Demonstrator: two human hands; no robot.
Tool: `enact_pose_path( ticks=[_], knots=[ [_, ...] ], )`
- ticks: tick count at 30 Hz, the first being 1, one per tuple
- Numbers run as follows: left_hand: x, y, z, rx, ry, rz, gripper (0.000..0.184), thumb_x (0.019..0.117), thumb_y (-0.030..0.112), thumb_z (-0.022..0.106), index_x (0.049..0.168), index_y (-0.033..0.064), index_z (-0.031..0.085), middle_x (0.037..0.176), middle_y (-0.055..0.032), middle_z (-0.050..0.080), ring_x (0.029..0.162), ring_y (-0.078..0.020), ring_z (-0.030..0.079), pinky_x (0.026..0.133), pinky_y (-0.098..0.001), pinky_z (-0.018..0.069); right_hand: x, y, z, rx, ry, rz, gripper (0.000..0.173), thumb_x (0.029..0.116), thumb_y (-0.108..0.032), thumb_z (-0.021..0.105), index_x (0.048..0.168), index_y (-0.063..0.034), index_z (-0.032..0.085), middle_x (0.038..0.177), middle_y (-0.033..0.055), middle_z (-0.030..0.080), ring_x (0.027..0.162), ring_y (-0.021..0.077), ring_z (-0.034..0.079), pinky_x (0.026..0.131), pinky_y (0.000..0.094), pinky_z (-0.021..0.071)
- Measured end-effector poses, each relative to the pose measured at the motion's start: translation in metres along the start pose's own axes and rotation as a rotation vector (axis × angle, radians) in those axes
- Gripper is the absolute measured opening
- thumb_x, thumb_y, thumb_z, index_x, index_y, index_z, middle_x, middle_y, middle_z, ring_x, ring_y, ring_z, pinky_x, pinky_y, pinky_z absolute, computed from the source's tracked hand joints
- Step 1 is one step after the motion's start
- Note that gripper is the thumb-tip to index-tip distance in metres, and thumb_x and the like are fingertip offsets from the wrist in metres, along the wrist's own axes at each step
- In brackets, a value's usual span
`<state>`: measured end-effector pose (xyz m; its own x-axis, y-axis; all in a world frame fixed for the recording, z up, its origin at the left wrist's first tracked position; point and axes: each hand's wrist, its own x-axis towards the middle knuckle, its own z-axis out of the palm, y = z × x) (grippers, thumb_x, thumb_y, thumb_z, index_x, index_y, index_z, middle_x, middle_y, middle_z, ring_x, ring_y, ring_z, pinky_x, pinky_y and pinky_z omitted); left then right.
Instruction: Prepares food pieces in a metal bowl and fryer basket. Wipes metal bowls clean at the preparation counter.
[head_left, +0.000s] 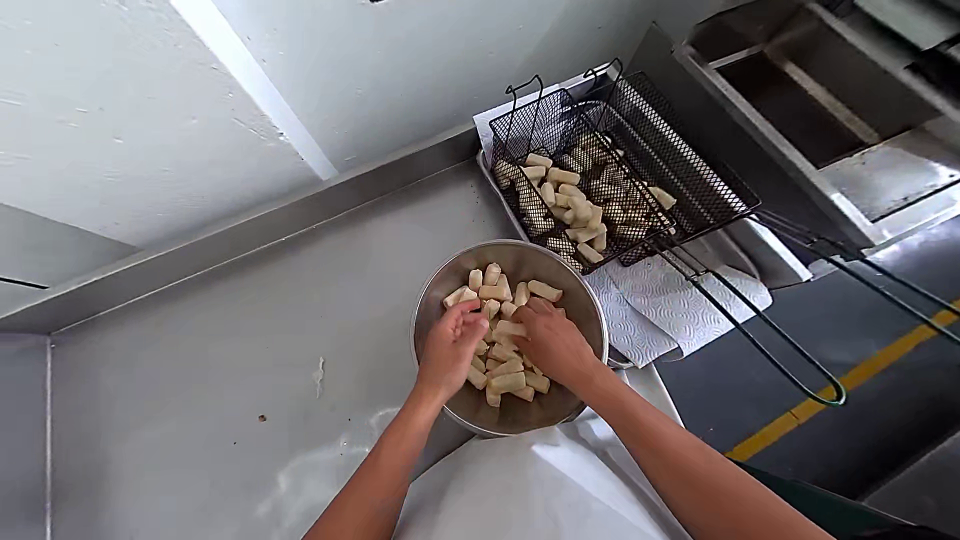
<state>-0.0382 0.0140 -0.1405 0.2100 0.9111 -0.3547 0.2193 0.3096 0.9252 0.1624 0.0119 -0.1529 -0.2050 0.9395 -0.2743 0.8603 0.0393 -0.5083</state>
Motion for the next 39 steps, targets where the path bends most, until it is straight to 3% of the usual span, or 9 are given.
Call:
enact_pose_path(
  ticks=[5, 9, 18, 23, 27, 31, 33, 35, 39],
  knots=[
    [-0.013, -0.009, 0.018, -0.135, -0.098, -0.048, 0.056, 0.1030, 0.025, 0.059, 0.152, 0.0026, 0.043, 0.143, -0.0139, 0.058, 0.128, -0.0211, 0.060, 0.108, -0.0416, 0.0501, -0.029, -0.001, -0.022, 0.746, 0.080, 0.139, 0.046, 0.0952, -0.014, 0.072, 0.138, -0.0038, 0.058, 0.107, 0.0127, 0.068, 0.088, 0.0227, 0.070, 0.079, 0.0426, 0.0619],
    [-0.020, 0.007, 0.032, -0.238, -0.148, 0.099, 0.041, 0.1032, 0.012, 0.059, 0.143, 0.0032, 0.054, 0.127, -0.0081, 0.068, 0.112, -0.0141, 0.068, 0.099, -0.0336, 0.0561, -0.041, -0.018, -0.024, 1.024, 0.008, 0.138, 0.038, 0.0975, -0.007, 0.067, 0.135, -0.0056, 0.059, 0.117, 0.0099, 0.070, 0.092, 0.0215, 0.074, 0.082, 0.0374, 0.0648],
    [-0.012, 0.013, -0.008, -0.004, 0.180, 0.192, 0.035, 0.1058, 0.022, 0.057, 0.132, -0.0012, 0.057, 0.114, -0.0132, 0.070, 0.100, -0.0201, 0.071, 0.090, -0.0415, 0.0605, -0.042, -0.006, -0.049, 0.721, 0.319, 0.017, 0.035, 0.0925, -0.006, 0.073, 0.124, -0.0023, 0.060, 0.109, 0.0087, 0.070, 0.096, 0.0158, 0.072, 0.084, 0.0344, 0.0630],
    [-0.011, 0.011, 0.002, -0.458, -0.082, 0.147, 0.048, 0.1033, 0.026, 0.028, 0.140, 0.0039, 0.051, 0.116, -0.0131, 0.071, 0.103, -0.0247, 0.072, 0.088, -0.0432, 0.0604, -0.050, -0.015, -0.056, 0.983, 0.157, 0.006, 0.042, 0.0967, -0.003, 0.045, 0.138, -0.0040, 0.053, 0.115, 0.0100, 0.071, 0.099, 0.0200, 0.072, 0.088, 0.0389, 0.0619],
    [-0.010, 0.037, 0.043, -0.514, -0.122, 0.195, 0.052, 0.1067, 0.038, 0.031, 0.145, 0.0106, 0.053, 0.145, -0.0052, 0.058, 0.126, -0.0161, 0.059, 0.096, -0.0373, 0.0544, -0.042, -0.048, -0.036, 0.442, 0.382, -0.235, 0.041, 0.0936, -0.009, 0.056, 0.135, -0.0053, 0.060, 0.127, 0.0108, 0.063, 0.118, 0.0197, 0.062, 0.095, 0.0395, 0.0561],
    [0.004, 0.039, 0.033, -0.169, -0.053, 0.134, 0.043, 0.1106, 0.032, 0.034, 0.145, 0.0128, 0.052, 0.132, -0.0049, 0.067, 0.110, -0.0185, 0.069, 0.088, -0.0414, 0.0600, -0.037, -0.040, -0.046, 0.713, 0.373, -0.088, 0.040, 0.1012, -0.008, 0.049, 0.140, -0.0099, 0.054, 0.115, 0.0035, 0.072, 0.094, 0.0128, 0.073, 0.081, 0.0324, 0.0640],
    [0.007, 0.029, 0.025, 0.044, -0.098, 0.081, 0.055, 0.1087, 0.044, 0.037, 0.153, 0.0141, 0.046, 0.149, -0.0069, 0.055, 0.134, -0.0213, 0.056, 0.110, -0.0499, 0.0466, -0.040, -0.031, -0.049, 0.798, 0.342, -0.027, 0.042, 0.1010, -0.011, 0.044, 0.142, -0.0120, 0.052, 0.114, 0.0035, 0.073, 0.095, 0.0155, 0.074, 0.082, 0.0360, 0.0641],
    [0.006, 0.024, 0.035, -0.150, -0.085, 0.071, 0.070, 0.1068, 0.054, 0.026, 0.160, 0.0088, 0.034, 0.161, -0.0103, 0.040, 0.148, -0.0205, 0.039, 0.121, -0.0450, 0.0335, -0.047, -0.038, -0.040, 0.766, 0.248, -0.072, 0.046, 0.1025, -0.021, 0.042, 0.146, -0.0092, 0.051, 0.136, 0.0058, 0.064, 0.120, 0.0157, 0.063, 0.098, 0.0390, 0.0550],
    [-0.021, 0.056, 0.078, -0.597, -0.058, 0.185, 0.084, 0.1033, 0.067, 0.016, 0.160, 0.0058, 0.028, 0.158, -0.0090, 0.043, 0.143, -0.0158, 0.044, 0.116, -0.0389, 0.0404, -0.036, -0.059, -0.028, 0.743, 0.389, -0.172, 0.080, 0.1054, -0.063, 0.027, 0.157, -0.0020, 0.037, 0.166, 0.0124, 0.033, 0.156, 0.0232, 0.025, 0.128, 0.0509, 0.0206]
  ],
)
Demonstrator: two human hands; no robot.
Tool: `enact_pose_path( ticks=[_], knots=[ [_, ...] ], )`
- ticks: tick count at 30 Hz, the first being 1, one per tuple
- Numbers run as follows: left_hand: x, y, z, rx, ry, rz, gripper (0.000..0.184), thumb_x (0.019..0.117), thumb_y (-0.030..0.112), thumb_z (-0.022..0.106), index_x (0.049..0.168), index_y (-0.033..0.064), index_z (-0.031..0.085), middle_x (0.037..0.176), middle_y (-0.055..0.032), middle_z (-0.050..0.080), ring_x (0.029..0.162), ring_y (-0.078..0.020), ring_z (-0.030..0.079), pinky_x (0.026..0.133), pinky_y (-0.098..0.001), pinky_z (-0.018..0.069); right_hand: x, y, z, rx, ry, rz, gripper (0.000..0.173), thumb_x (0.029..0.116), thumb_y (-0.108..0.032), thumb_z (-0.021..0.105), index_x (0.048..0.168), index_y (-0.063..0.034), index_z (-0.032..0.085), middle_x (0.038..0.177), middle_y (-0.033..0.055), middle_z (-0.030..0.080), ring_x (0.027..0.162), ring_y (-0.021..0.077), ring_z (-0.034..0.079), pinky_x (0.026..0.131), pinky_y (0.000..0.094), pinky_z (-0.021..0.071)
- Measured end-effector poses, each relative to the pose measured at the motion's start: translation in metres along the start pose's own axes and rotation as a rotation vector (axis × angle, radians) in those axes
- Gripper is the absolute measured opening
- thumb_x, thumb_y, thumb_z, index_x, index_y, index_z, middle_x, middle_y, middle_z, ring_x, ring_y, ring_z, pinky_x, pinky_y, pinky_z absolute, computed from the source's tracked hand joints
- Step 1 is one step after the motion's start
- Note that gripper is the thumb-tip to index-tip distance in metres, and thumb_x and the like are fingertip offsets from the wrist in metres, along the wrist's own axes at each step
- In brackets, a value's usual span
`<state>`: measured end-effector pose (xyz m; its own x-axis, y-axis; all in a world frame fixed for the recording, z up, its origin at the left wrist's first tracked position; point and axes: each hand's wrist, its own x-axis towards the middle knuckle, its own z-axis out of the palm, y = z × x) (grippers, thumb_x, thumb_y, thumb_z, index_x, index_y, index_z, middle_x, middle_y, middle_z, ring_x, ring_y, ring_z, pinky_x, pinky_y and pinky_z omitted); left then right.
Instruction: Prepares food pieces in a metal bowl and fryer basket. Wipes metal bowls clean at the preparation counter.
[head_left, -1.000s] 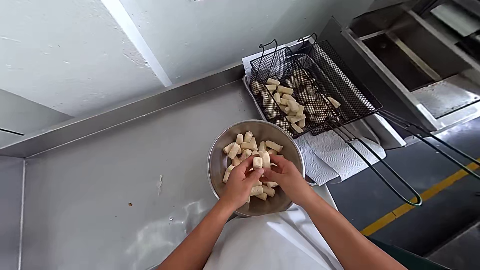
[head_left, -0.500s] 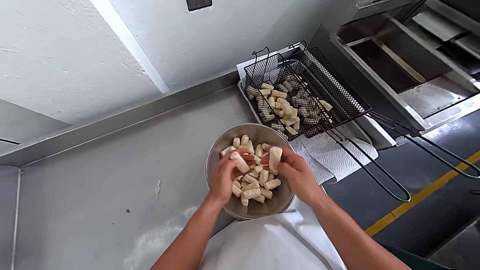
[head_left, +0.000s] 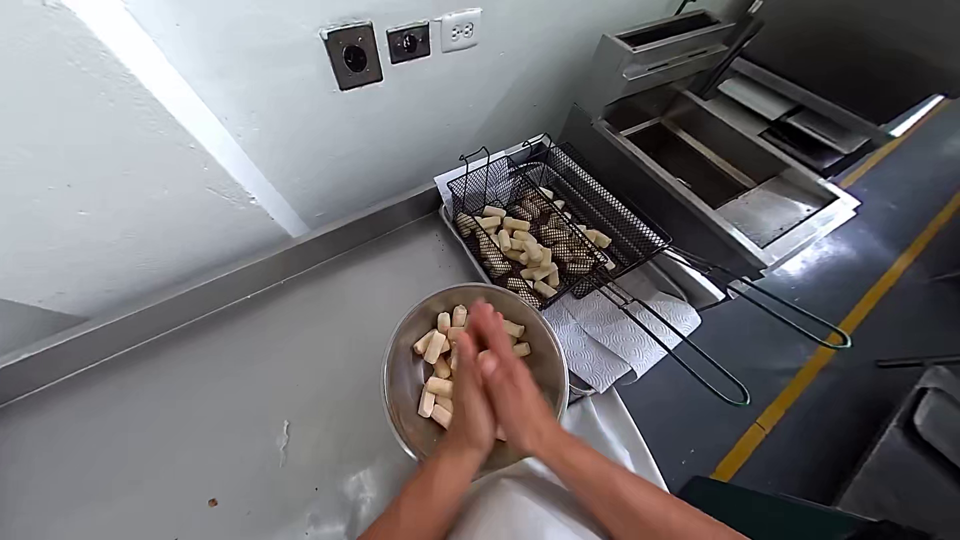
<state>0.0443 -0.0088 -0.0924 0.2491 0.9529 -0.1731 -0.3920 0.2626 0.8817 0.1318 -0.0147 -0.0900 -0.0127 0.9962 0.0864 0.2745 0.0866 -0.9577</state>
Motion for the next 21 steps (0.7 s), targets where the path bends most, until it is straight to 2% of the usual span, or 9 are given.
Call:
enact_pose_path(
  ticks=[2, 3, 4, 5, 6, 10, 14, 18, 21],
  knots=[
    [-0.014, 0.003, 0.011, 0.065, -0.160, 0.096, 0.093, 0.1004, 0.073, 0.022, 0.162, 0.0035, 0.023, 0.164, -0.0096, 0.034, 0.149, -0.0155, 0.036, 0.122, -0.0390, 0.0329, 0.024, -0.006, -0.023, -0.089, 0.105, -0.029, 0.081, 0.1063, -0.062, 0.017, 0.162, -0.0036, 0.026, 0.169, 0.0116, 0.026, 0.156, 0.0229, 0.025, 0.126, 0.0497, 0.0246],
    [-0.014, 0.003, 0.008, 0.091, -0.154, 0.127, 0.092, 0.0996, 0.074, 0.028, 0.157, 0.0021, 0.033, 0.156, -0.0076, 0.046, 0.142, -0.0136, 0.045, 0.118, -0.0376, 0.0396, 0.022, -0.015, -0.022, -0.119, 0.100, -0.063, 0.080, 0.1067, -0.061, 0.014, 0.163, -0.0045, 0.022, 0.170, 0.0116, 0.021, 0.157, 0.0225, 0.021, 0.127, 0.0490, 0.0227],
    [-0.005, 0.001, 0.003, 0.118, -0.062, 0.187, 0.080, 0.1012, 0.067, 0.039, 0.138, -0.0022, 0.053, 0.129, -0.0055, 0.066, 0.119, -0.0096, 0.063, 0.100, -0.0326, 0.0538, 0.017, -0.025, -0.008, -0.136, 0.106, -0.146, 0.079, 0.1071, -0.060, 0.016, 0.162, -0.0039, 0.026, 0.170, 0.0131, 0.020, 0.157, 0.0230, 0.020, 0.127, 0.0494, 0.0206],
    [0.008, -0.007, -0.006, 0.136, 0.018, 0.290, 0.056, 0.1005, 0.047, 0.055, 0.110, -0.0069, 0.067, 0.098, -0.0056, 0.073, 0.091, -0.0074, 0.069, 0.079, -0.0277, 0.0583, 0.010, -0.030, 0.008, -0.190, 0.137, -0.269, 0.080, 0.1071, -0.061, 0.015, 0.157, -0.0024, 0.037, 0.168, 0.0156, 0.028, 0.157, 0.0257, 0.022, 0.128, 0.0531, 0.0170],
    [0.015, -0.010, -0.015, 0.151, -0.030, 0.298, 0.044, 0.0975, 0.032, 0.056, 0.102, -0.0097, 0.068, 0.089, -0.0058, 0.071, 0.085, -0.0073, 0.067, 0.076, -0.0275, 0.0554, 0.009, -0.029, 0.015, -0.257, 0.152, -0.353, 0.081, 0.1067, -0.062, 0.014, 0.155, -0.0042, 0.044, 0.166, 0.0156, 0.032, 0.157, 0.0279, 0.023, 0.128, 0.0577, 0.0136],
    [0.004, 0.003, -0.006, -0.078, -0.182, 0.056, 0.034, 0.1072, 0.020, 0.049, 0.128, -0.0044, 0.058, 0.116, -0.0079, 0.070, 0.110, -0.0130, 0.068, 0.102, -0.0341, 0.0538, 0.047, -0.016, -0.041, -0.403, 0.120, -0.242, 0.068, 0.1095, -0.051, 0.021, 0.147, -0.0047, 0.053, 0.161, 0.0124, 0.041, 0.152, 0.0262, 0.034, 0.125, 0.0555, 0.0247],
    [0.001, 0.029, 0.006, -0.272, -0.066, -0.081, 0.015, 0.0989, 0.010, 0.058, 0.109, 0.0052, 0.067, 0.093, -0.0037, 0.073, 0.087, -0.0103, 0.071, 0.084, -0.0298, 0.0599, 0.025, -0.009, -0.047, -0.443, 0.031, -0.553, 0.064, 0.1087, -0.054, 0.030, 0.115, -0.0056, 0.072, 0.124, 0.0130, 0.066, 0.116, 0.0218, 0.063, 0.093, 0.0384, 0.0556],
    [0.001, 0.039, -0.007, 0.052, -0.283, 0.014, 0.040, 0.1060, 0.018, 0.048, 0.142, 0.0019, 0.054, 0.133, -0.0067, 0.067, 0.122, -0.0171, 0.064, 0.108, -0.0379, 0.0508, 0.034, -0.016, -0.101, -0.478, 0.212, -0.720, 0.050, 0.1099, -0.045, 0.038, 0.097, -0.0091, 0.070, 0.103, 0.0059, 0.070, 0.101, 0.0130, 0.067, 0.087, 0.0307, 0.0570],
    [0.024, 0.047, -0.053, 0.508, -0.075, 0.194, 0.048, 0.1054, 0.020, 0.048, 0.149, 0.0019, 0.046, 0.141, -0.0095, 0.062, 0.128, -0.0179, 0.061, 0.107, -0.0385, 0.0512, 0.073, -0.041, -0.203, -0.747, 0.570, -0.608, 0.056, 0.1125, -0.039, 0.030, 0.109, 0.0057, 0.064, 0.109, 0.0228, 0.068, 0.107, 0.0280, 0.065, 0.094, 0.0435, 0.0520]
  ],
)
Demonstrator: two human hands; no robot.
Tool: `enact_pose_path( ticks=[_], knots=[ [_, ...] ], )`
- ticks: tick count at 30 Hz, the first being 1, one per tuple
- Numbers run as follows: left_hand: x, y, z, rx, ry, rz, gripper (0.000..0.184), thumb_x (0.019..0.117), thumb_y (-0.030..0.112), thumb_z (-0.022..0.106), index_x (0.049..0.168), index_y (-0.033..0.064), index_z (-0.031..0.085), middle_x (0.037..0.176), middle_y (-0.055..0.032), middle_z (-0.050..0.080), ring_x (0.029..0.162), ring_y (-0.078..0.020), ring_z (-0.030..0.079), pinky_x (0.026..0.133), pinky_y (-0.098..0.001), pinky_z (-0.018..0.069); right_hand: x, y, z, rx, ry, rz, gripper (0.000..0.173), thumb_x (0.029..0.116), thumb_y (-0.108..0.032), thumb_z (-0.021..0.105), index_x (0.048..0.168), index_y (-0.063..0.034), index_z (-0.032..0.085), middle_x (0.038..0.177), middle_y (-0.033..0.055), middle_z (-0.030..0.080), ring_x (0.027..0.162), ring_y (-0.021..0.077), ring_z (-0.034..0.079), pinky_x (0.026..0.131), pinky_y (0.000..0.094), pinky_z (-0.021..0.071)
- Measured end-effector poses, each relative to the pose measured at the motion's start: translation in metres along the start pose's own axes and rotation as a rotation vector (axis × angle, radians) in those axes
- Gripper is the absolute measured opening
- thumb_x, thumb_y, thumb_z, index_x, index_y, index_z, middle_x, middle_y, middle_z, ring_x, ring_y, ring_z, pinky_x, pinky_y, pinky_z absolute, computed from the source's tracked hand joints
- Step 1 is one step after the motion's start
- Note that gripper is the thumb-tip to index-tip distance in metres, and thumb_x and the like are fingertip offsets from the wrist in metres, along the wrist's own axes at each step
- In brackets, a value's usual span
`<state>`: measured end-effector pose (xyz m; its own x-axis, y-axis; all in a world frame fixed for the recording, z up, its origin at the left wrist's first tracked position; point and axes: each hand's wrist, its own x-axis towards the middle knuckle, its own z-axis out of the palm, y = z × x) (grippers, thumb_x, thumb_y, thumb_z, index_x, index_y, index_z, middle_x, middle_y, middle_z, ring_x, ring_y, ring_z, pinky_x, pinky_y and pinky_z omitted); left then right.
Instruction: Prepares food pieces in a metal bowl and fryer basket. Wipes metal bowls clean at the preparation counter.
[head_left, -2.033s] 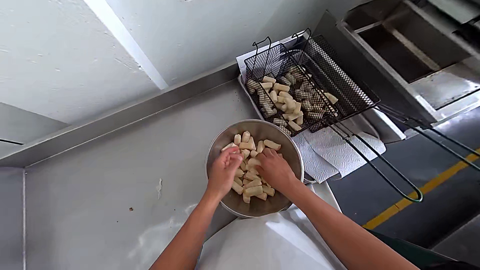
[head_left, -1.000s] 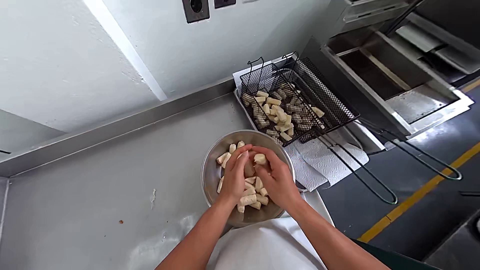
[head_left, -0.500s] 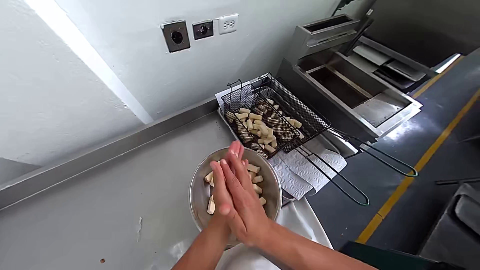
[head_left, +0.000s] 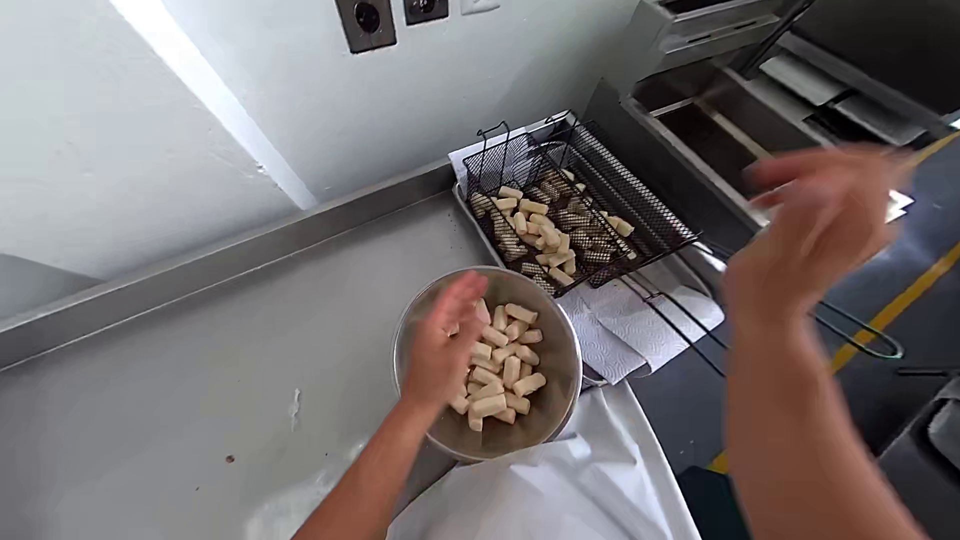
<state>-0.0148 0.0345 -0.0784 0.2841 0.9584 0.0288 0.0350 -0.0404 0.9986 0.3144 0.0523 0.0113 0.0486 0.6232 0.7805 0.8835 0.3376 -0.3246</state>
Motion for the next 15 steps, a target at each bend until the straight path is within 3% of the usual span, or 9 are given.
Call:
enact_pose_path(
  ticks=[2, 3, 4, 5, 7, 10, 13, 15],
  knots=[
    [0.008, -0.022, -0.026, 0.168, 0.075, -0.121, 0.044, 0.1054, 0.017, 0.051, 0.147, 0.0032, 0.048, 0.133, -0.0125, 0.066, 0.121, -0.0197, 0.065, 0.104, -0.0408, 0.0527, 0.034, 0.046, -0.009, -0.254, -0.188, 0.261, 0.063, 0.1116, -0.041, 0.026, 0.129, 0.0117, 0.055, 0.131, 0.0383, 0.053, 0.129, 0.0484, 0.049, 0.110, 0.0575, 0.0367],
    [0.009, -0.034, -0.033, 0.247, 0.045, -0.198, 0.043, 0.1055, 0.017, 0.055, 0.146, 0.0036, 0.050, 0.132, -0.0142, 0.066, 0.119, -0.0222, 0.066, 0.103, -0.0440, 0.0533, 0.039, 0.064, -0.004, -0.312, -0.376, 0.382, 0.062, 0.1107, -0.041, 0.030, 0.133, 0.0124, 0.051, 0.135, 0.0430, 0.048, 0.131, 0.0574, 0.044, 0.110, 0.0685, 0.0329],
    [0.008, -0.045, -0.036, 0.328, -0.017, -0.264, 0.043, 0.1052, 0.019, 0.057, 0.145, 0.0041, 0.051, 0.132, -0.0154, 0.065, 0.119, -0.0249, 0.066, 0.103, -0.0474, 0.0533, 0.039, 0.079, 0.005, -0.318, -0.570, 0.473, 0.059, 0.1084, -0.041, 0.041, 0.135, 0.0108, 0.050, 0.130, 0.0438, 0.050, 0.125, 0.0620, 0.048, 0.101, 0.0777, 0.0357],
    [0.007, -0.056, -0.035, 0.403, -0.079, -0.303, 0.043, 0.1046, 0.020, 0.059, 0.145, 0.0048, 0.053, 0.132, -0.0158, 0.065, 0.119, -0.0262, 0.066, 0.103, -0.0491, 0.0536, 0.033, 0.082, 0.014, -0.280, -0.759, 0.530, 0.059, 0.1072, -0.040, 0.050, 0.142, 0.0078, 0.047, 0.131, 0.0424, 0.052, 0.123, 0.0624, 0.050, 0.098, 0.0810, 0.0362],
    [0.005, -0.072, -0.029, 0.525, -0.143, -0.330, 0.044, 0.1036, 0.020, 0.060, 0.145, 0.0077, 0.055, 0.134, -0.0142, 0.065, 0.122, -0.0263, 0.065, 0.105, -0.0493, 0.0524, 0.016, 0.047, 0.031, -0.172, -0.927, 0.484, 0.056, 0.1063, -0.039, 0.055, 0.147, -0.0014, 0.050, 0.133, 0.0296, 0.061, 0.123, 0.0499, 0.059, 0.101, 0.0742, 0.0431],
    [0.002, -0.077, -0.018, 0.730, -0.088, -0.272, 0.044, 0.1019, 0.014, 0.059, 0.145, 0.0063, 0.055, 0.142, -0.0171, 0.059, 0.131, -0.0330, 0.057, 0.110, -0.0536, 0.0453, -0.035, -0.047, 0.072, 0.000, -1.056, 0.336, 0.038, 0.1030, -0.031, 0.061, 0.132, -0.0074, 0.066, 0.124, 0.0161, 0.069, 0.114, 0.0347, 0.067, 0.097, 0.0623, 0.0519],
    [0.013, -0.085, -0.016, 0.911, -0.103, -0.221, 0.057, 0.0955, 0.010, 0.067, 0.150, 0.0055, 0.050, 0.150, -0.0193, 0.051, 0.139, -0.0390, 0.048, 0.111, -0.0585, 0.0410, -0.095, -0.083, 0.136, 0.007, -1.222, 0.241, 0.039, 0.1004, -0.030, 0.065, 0.133, -0.0095, 0.066, 0.129, 0.0164, 0.066, 0.118, 0.0375, 0.065, 0.094, 0.0618, 0.0525],
    [0.022, -0.094, -0.014, 1.057, -0.207, -0.217, 0.061, 0.0939, 0.010, 0.069, 0.151, 0.0070, 0.049, 0.144, -0.0198, 0.056, 0.136, -0.0401, 0.050, 0.109, -0.0581, 0.0419, -0.121, -0.082, 0.176, -0.007, -1.280, 0.243, 0.040, 0.1017, -0.026, 0.063, 0.137, -0.0063, 0.062, 0.134, 0.0194, 0.063, 0.123, 0.0396, 0.061, 0.096, 0.0606, 0.0518]
  ],
)
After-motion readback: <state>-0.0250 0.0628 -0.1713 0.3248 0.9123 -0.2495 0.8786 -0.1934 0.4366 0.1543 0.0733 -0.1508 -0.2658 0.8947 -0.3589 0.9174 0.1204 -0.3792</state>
